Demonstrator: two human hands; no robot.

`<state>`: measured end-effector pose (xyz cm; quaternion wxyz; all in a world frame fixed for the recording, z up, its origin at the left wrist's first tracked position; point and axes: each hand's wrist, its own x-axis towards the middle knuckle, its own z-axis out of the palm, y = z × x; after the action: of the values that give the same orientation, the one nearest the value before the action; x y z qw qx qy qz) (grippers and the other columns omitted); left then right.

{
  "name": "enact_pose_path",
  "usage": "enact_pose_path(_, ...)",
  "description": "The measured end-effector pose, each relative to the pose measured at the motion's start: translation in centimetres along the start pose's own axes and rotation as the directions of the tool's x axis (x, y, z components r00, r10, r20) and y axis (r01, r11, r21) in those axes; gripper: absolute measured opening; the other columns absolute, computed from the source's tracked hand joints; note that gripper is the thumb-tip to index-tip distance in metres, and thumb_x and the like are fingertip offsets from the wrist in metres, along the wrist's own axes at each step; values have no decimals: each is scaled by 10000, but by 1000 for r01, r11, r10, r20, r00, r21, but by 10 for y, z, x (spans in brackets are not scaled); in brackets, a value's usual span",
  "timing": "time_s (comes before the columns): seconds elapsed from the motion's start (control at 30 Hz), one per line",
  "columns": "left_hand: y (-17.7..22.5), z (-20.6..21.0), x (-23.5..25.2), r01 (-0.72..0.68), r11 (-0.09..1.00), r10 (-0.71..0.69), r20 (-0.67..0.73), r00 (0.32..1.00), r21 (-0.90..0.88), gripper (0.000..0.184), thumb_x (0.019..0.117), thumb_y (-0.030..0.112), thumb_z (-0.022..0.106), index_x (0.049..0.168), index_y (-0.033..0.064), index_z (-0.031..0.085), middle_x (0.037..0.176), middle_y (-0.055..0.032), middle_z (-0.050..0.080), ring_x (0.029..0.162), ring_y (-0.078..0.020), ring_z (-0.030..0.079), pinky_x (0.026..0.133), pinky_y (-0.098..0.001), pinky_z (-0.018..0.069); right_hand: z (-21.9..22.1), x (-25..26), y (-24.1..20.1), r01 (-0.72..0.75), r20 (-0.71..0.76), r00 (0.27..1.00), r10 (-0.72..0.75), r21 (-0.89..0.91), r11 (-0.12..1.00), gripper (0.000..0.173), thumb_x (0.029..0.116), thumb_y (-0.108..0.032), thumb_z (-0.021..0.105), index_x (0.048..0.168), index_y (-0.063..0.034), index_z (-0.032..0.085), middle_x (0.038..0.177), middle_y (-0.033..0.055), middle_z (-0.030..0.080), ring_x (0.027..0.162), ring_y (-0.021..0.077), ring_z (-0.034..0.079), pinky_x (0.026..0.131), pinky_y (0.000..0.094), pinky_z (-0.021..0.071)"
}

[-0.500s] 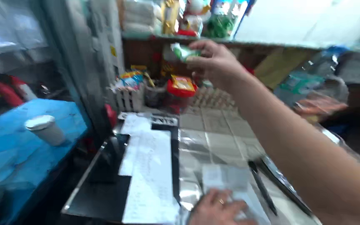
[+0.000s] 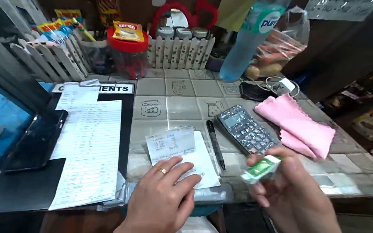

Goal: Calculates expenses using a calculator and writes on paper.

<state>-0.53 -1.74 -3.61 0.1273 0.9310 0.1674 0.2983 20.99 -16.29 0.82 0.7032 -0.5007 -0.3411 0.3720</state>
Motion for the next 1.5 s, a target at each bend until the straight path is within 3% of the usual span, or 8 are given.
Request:
enact_pose_path(0.23, 4, -5, -4, -83, 994, 75, 112, 991, 75, 382, 1051, 353, 414, 1344, 446, 641, 1455, 88, 602, 1427, -236, 469, 1100, -471, 407, 20, 24, 13, 195, 106, 981, -164, -553, 810, 223, 891, -415, 742, 969, -254, 608, 829, -77, 601, 584, 21, 551, 473, 166, 477)
enact_pose_path(0.43, 7, -10, -2, -42, 996, 25, 217, 976, 73, 385, 1055, 420, 411, 1392, 510, 574, 1513, 99, 546, 1474, -240, 401, 1117, -484, 371, 21, 38, 19, 220, 149, 975, -162, -626, 748, 190, 890, -349, 730, 984, -236, 609, 860, -85, 601, 603, 15, 550, 464, 159, 466)
enact_pose_path(0.53, 9, -13, -1, 8, 1000, -10, 215, 976, 9, 377, 1061, 442, 414, 1390, 436, 597, 1500, 93, 560, 1477, -232, 393, 1115, -481, 354, 23, 37, 17, 252, 160, 968, -195, -602, 758, 194, 909, -382, 718, 982, -244, 602, 863, -104, 593, 644, -5, 561, 497, 143, 474)
enact_pose_path(0.67, 10, -18, 0, 138, 984, -122, 142, 982, -112, 533, 1006, 604, 489, 1344, 221, 640, 1328, 68, 693, 1398, -159, 499, 1138, -436, 364, 33, 15, 15, 386, 273, 922, -275, -573, 723, 237, 951, -401, 715, 1001, -207, 589, 937, -86, 616, 850, 5, 631, 711, 180, 549)
enact_pose_path(0.8, 12, -12, -3, 83, 996, -79, 90, 993, -41, 365, 1058, 499, 457, 1193, 278, 714, 1354, 104, 678, 1428, -170, 478, 1133, -457, 350, 50, -6, 27, 398, 265, 917, -297, -574, 716, 267, 952, -351, 730, 1017, -132, 591, 949, -10, 628, 927, 38, 632, 808, 189, 535)
enact_pose_path(1.13, 11, -7, -8, 63, 998, -63, 30, 998, -10, 314, 1042, 489, 519, 1180, 334, 754, 1330, 125, 690, 1419, -142, 493, 1156, -481, 324, 22, 26, 4, 373, 162, 920, -358, -644, 668, 146, 973, -432, 657, 1053, -323, 603, 974, -188, 611, 876, -30, 624, 715, 159, 538)
enact_pose_path(1.3, 10, -8, -6, 59, 998, -59, 53, 997, 0, 315, 1036, 519, 510, 1184, 375, 748, 1348, 137, 676, 1425, -143, 483, 1159, -491, 305, 23, 38, 19, 327, 217, 945, -245, -633, 702, 205, 917, -356, 719, 991, -227, 578, 889, -110, 582, 679, -27, 570, 527, 128, 492)
enact_pose_path(1.5, 10, -10, -5, 75, 997, -74, 73, 995, -15, 306, 1025, 520, 534, 1187, 375, 750, 1349, 123, 678, 1418, -153, 491, 1149, -496, 307, 25, 39, 22, 345, 253, 939, -235, -684, 643, 223, 890, -354, 740, 988, -228, 583, 913, -114, 587, 737, -28, 587, 581, 127, 511)
